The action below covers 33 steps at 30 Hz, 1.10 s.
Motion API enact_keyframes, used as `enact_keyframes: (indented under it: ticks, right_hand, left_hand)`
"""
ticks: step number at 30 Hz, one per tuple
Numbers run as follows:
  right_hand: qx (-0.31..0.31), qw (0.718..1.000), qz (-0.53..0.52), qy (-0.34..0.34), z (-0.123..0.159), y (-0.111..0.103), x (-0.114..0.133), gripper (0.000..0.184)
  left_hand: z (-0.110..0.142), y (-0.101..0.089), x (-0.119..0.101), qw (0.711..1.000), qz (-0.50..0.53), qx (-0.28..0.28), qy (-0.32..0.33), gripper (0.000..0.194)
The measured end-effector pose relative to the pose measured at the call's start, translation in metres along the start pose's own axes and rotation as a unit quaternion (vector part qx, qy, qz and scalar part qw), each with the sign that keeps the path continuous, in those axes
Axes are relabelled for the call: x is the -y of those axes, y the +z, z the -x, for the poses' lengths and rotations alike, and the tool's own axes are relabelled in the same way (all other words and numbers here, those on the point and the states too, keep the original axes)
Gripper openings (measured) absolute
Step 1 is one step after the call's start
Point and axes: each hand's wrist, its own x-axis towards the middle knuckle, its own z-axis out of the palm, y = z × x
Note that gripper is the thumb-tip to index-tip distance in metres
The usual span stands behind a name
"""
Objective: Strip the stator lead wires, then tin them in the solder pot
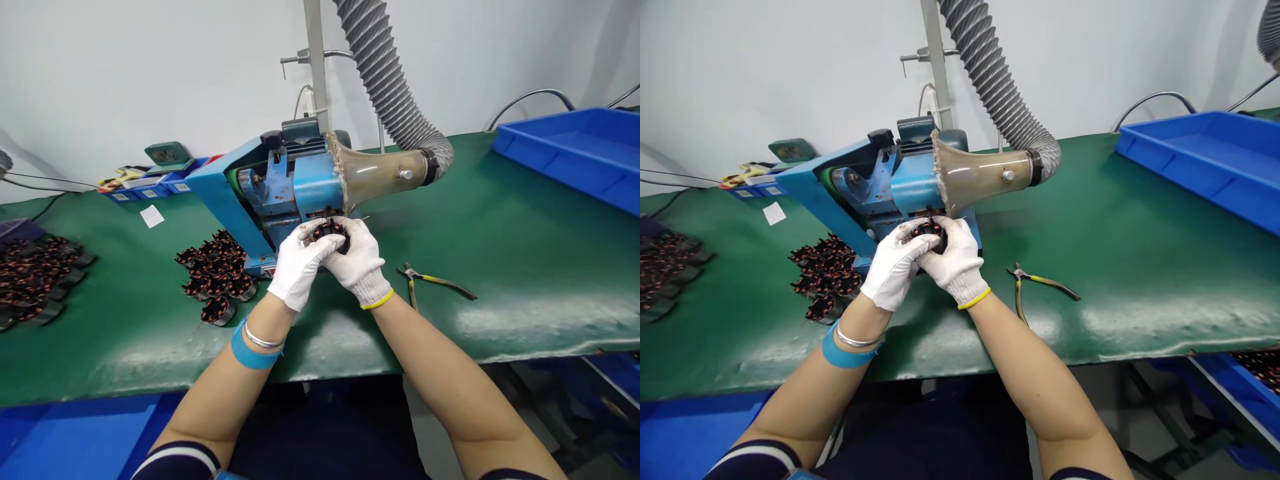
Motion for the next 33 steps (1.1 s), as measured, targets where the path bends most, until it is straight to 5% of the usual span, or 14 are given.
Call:
enact_keyframes:
  ticks: [7, 12, 17, 19, 23, 27, 30, 33]
  right_hand:
    - [0.005, 0.998, 0.010, -0.068, 0.014, 0.005, 0.007, 0.053]
    - [0.148, 0.978, 0.040, -0.143, 0.032, 0.010, 0.011, 0.061]
    - [0.408, 0.873, 0.229, -0.140, 0.030, -0.004, 0.033, 0.078]
    - [0.456, 0.832, 0.300, -0.096, 0.025, -0.014, 0.044, 0.083]
    - [0.386, 0.846, 0.363, -0.053, 0.022, -0.046, 0.052, 0.078]
    - [0.265, 0.855, 0.446, -0.001, 0.038, -0.102, 0.021, 0.081]
    - [0.180, 0.798, 0.570, 0.082, 0.056, -0.145, -0.019, 0.100]
    - [0.227, 0.785, 0.567, 0.105, 0.073, -0.172, -0.049, 0.089]
  left_hand:
    - [0.022, -0.020, 0.003, 0.992, -0.097, -0.007, 0.083, 0.051]
    - [0.059, -0.055, 0.005, 0.980, -0.169, -0.021, 0.101, 0.063]
    - [0.096, -0.092, 0.012, 0.956, -0.278, -0.085, -0.048, 0.060]
    - [0.110, -0.103, 0.014, 0.924, -0.360, -0.103, -0.078, 0.060]
    - [0.127, -0.116, 0.007, 0.850, -0.512, -0.100, -0.074, 0.073]
    - [0.131, -0.112, -0.012, 0.805, -0.581, -0.094, -0.073, 0.094]
    - [0.123, -0.098, -0.018, 0.753, -0.654, -0.044, -0.049, 0.083]
    - [0.110, -0.089, -0.016, 0.706, -0.707, 0.017, -0.039, 0.054]
